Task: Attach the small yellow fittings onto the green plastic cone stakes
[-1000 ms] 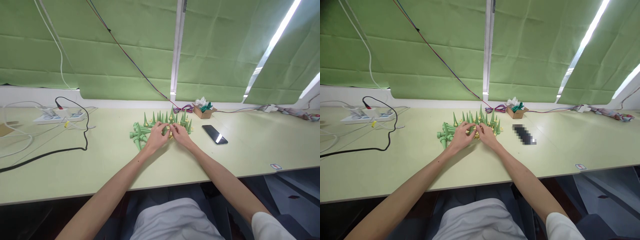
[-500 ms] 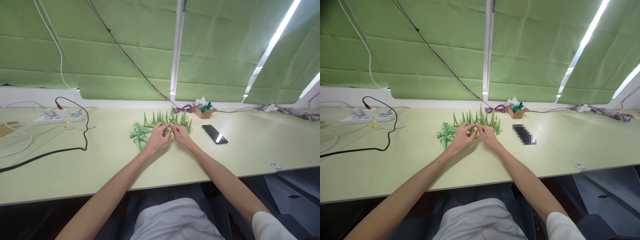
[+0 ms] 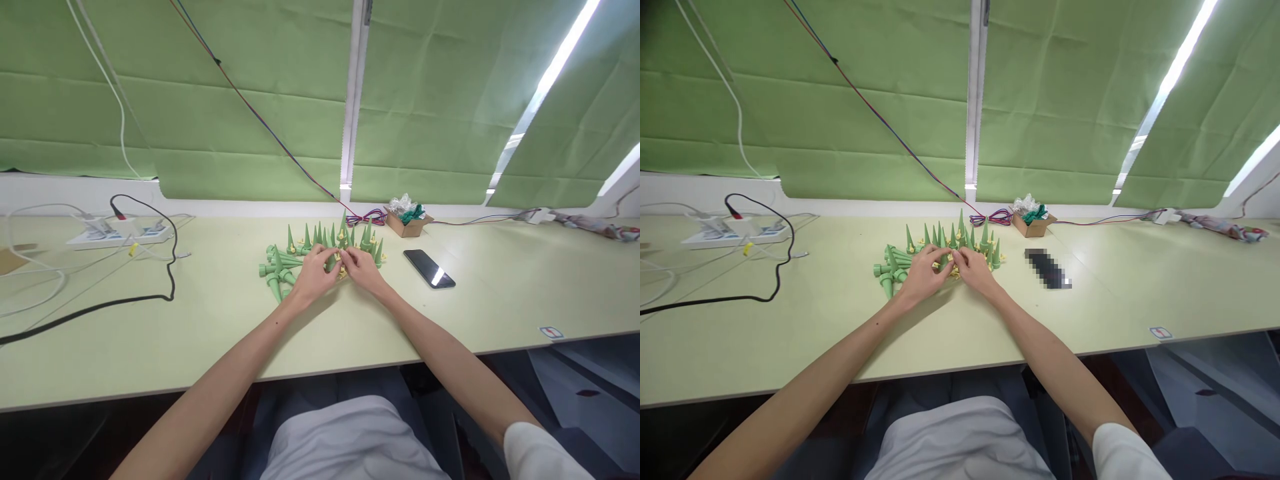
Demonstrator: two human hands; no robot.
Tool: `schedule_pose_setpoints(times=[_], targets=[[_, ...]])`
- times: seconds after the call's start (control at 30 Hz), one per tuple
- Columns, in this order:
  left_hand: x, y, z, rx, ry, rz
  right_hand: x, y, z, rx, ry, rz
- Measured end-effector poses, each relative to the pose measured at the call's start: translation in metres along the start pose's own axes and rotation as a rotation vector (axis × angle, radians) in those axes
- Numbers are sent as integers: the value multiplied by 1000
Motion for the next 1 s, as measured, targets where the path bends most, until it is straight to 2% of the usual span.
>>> schedule_pose_setpoints(times=[0.33,0.5,0.67,1.0], targets=[[-1,1,1,-12,-6,9,-3,1,0,-59,24,37],[0,1,3,-2,-9,-13,-3,0,-1,-60,87,1],[0,1,4,1,-9,-16,-4,-2,-2,-56,135,30],[0,0,1,-12,-3,-1,-1,1,-3,-3,16,-23]])
Point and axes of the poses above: each hand's wrist, its own y-axis towards the middle knuckle, its own x-axis out of the back of the hand, z = x × y, the point moved 3 cm from there along y, towards the middle knuckle, and after that the axes turned 4 degrees about z, right-handed, at the moved point
